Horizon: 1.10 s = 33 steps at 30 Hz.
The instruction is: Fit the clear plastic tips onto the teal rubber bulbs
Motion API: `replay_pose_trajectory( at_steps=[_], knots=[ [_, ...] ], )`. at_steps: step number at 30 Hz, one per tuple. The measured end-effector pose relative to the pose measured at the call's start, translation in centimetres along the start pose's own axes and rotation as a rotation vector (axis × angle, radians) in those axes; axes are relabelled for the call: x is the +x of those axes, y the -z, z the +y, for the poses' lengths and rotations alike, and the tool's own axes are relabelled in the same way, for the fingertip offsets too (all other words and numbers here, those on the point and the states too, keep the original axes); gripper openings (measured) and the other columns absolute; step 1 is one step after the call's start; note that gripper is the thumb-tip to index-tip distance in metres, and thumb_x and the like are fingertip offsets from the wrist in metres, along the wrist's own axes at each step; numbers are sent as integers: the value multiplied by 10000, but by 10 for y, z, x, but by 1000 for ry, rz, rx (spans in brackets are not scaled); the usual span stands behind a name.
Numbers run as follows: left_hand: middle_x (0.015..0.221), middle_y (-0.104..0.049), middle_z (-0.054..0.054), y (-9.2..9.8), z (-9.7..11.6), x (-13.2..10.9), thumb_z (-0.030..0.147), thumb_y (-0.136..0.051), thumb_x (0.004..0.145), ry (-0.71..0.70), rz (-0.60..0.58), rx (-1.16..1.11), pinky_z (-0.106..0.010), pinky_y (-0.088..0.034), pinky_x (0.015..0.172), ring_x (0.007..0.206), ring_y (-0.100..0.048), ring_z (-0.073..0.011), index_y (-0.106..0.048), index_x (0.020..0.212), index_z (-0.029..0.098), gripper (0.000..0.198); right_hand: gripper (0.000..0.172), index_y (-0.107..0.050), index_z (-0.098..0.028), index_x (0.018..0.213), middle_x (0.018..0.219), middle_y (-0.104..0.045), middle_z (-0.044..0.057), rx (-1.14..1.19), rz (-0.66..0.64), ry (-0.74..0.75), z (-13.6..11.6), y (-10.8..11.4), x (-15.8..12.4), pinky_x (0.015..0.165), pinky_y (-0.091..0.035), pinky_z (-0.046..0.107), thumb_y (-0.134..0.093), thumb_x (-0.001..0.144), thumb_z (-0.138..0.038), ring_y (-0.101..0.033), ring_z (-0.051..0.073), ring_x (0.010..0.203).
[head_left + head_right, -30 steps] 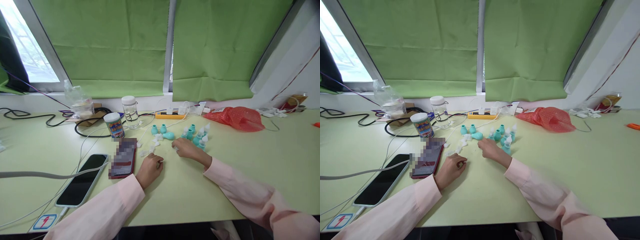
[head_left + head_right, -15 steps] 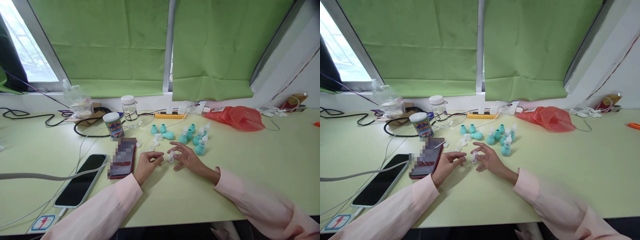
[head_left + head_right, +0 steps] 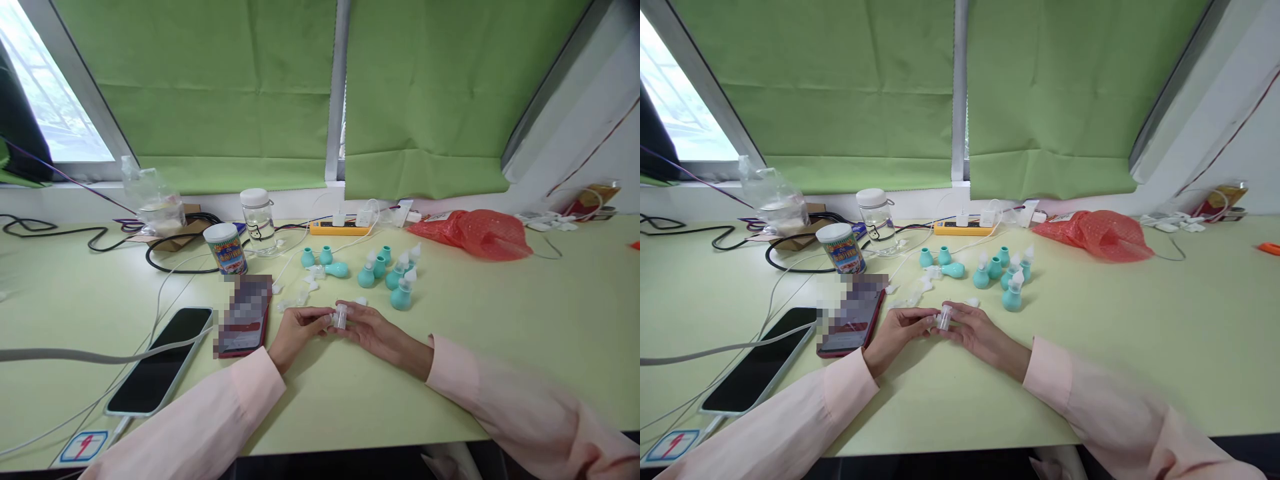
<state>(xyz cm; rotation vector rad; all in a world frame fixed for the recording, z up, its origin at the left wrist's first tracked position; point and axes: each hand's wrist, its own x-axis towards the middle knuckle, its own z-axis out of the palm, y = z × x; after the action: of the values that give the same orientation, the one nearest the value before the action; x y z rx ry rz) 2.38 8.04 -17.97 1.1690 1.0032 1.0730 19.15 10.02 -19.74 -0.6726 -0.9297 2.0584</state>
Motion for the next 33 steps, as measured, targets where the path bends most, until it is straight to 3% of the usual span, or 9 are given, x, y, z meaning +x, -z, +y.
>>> replay_pose_trajectory(
  at_steps=[11,20,25,33],
  knots=[
    [680,-652,-64,-1,-9,1,276,-662,615,-8,31,-59,-223,-383,544,555,-483,-94,-669,870,118,300,351,-480,-154,1008,925,-603,49,40,3,5,5,-1,-1,868,-411,283,-620,686,-167,-573,134,890],
    [651,-610,-43,-2,-13,1,286,-656,622,-10,50,-136,-213,-302,491,522,-397,-74,-669,870,127,295,289,-465,-190,923,957,-588,38,96,-59,6,5,-11,-5,890,-385,328,-621,681,-177,-551,137,938],
    [692,-576,-28,-3,-8,-3,302,-607,673,-47,22,-8,-221,-304,516,545,-388,-80,-631,964,164,323,280,-452,-192,921,912,-591,23,104,-41,22,5,-9,-4,897,-380,325,-608,689,-166,-548,135,939],
    [747,-508,-40,-8,-5,-8,255,-608,671,-340,37,413,-235,-328,554,696,-427,-145,-561,1063,226,396,285,-438,-189,931,929,-585,27,94,-16,69,4,-8,-2,840,-416,259,-595,695,-158,-551,111,914]
  ],
)
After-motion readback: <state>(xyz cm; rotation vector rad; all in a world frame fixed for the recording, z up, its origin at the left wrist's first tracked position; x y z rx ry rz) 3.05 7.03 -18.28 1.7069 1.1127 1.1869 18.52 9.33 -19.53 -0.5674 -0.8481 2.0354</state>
